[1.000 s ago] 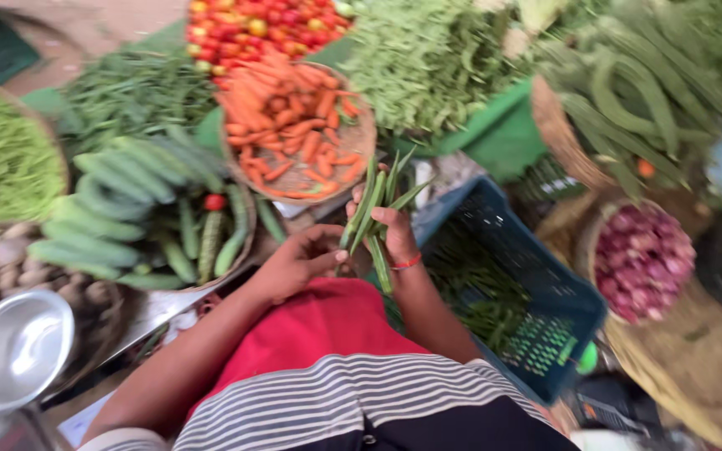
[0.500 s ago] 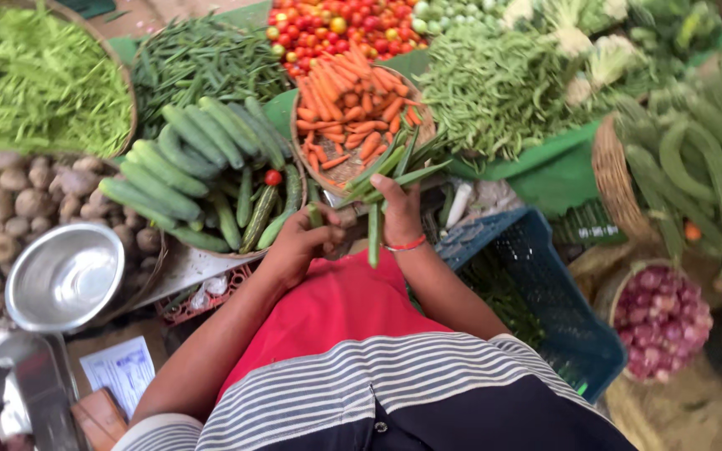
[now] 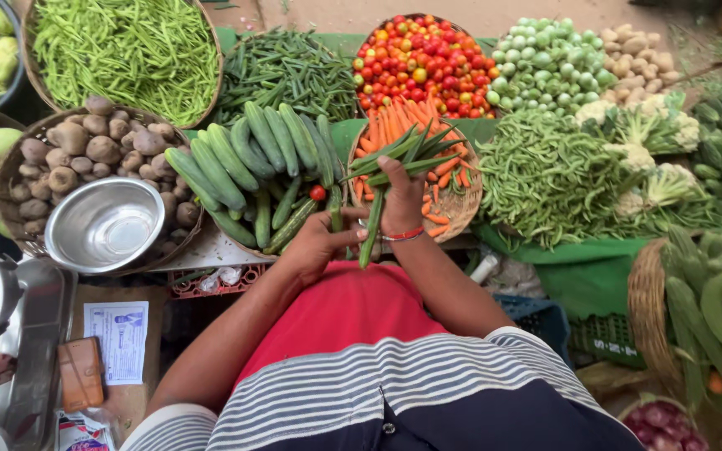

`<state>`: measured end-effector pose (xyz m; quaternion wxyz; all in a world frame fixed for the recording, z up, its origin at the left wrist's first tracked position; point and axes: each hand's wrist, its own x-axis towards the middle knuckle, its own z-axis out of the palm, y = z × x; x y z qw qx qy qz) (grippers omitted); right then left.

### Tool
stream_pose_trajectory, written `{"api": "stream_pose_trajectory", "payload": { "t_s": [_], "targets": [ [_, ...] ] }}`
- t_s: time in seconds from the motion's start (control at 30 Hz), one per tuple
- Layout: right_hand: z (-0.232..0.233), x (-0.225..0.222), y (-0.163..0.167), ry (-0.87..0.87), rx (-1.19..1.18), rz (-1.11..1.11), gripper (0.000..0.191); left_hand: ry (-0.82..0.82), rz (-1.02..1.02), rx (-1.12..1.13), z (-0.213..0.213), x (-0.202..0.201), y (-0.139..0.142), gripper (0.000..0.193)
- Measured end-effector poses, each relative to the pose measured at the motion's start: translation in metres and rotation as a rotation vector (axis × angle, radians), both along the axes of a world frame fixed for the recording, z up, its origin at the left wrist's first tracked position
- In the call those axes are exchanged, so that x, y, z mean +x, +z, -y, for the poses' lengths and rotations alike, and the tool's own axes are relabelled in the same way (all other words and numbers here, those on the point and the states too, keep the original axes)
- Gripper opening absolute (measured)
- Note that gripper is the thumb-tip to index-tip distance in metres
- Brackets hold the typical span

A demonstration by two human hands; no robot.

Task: The person sits at an outdoor vegetable stall and trims the stem ends off okra pods by hand, one pod at a time. They take okra from a basket, snap off the stem tips, and drop the trimmed pods into a blue plastic crate beside them.

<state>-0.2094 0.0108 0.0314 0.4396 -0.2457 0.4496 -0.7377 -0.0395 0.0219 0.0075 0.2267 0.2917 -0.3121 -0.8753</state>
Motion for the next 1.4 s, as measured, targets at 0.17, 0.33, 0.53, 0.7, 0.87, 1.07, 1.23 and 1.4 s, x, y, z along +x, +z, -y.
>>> {"api": "stream_pose_trajectory", "payload": {
  "t_s": [0.17,0.33,0.53,0.7,0.87,1.07,1.23,1.4],
  "targets": [
    [0.015,-0.013,-0.011,-0.027,-0.099,0.043,0.020,0.021,-0.026,0.019,0.003,-0.016,-0.011,0.040],
    [0.031,-0.043,-0.020,-0.020,-0.042,0.122,0.016,0.030,-0.096,0.034,0.012,-0.023,-0.017,0.043],
    [0.031,-0.088,-0.016,0.070,-0.067,0.160,0.017,0.064,-0.259,0.141,0.018,-0.021,-0.010,0.034],
    [0.006,-0.093,-0.015,0.331,-0.051,0.207,0.037,0.109,-0.323,0.279,0.018,-0.021,-0.008,0.032],
    [-0.018,-0.090,-0.025,0.642,0.148,0.391,0.084,0.297,-0.133,0.196,0.018,-0.021,-0.021,0.036],
    [-0.024,-0.065,-0.030,0.823,0.198,0.424,0.089,0.404,0.037,0.056,0.018,-0.032,-0.031,0.042],
    [-0.020,-0.051,-0.023,0.849,0.226,0.221,0.076,0.412,0.106,-0.098,0.018,-0.034,-0.020,0.051],
    [-0.026,-0.051,-0.032,0.851,0.273,0.115,0.048,0.418,0.059,0.041,0.016,-0.032,-0.010,0.054]
  ]
}}
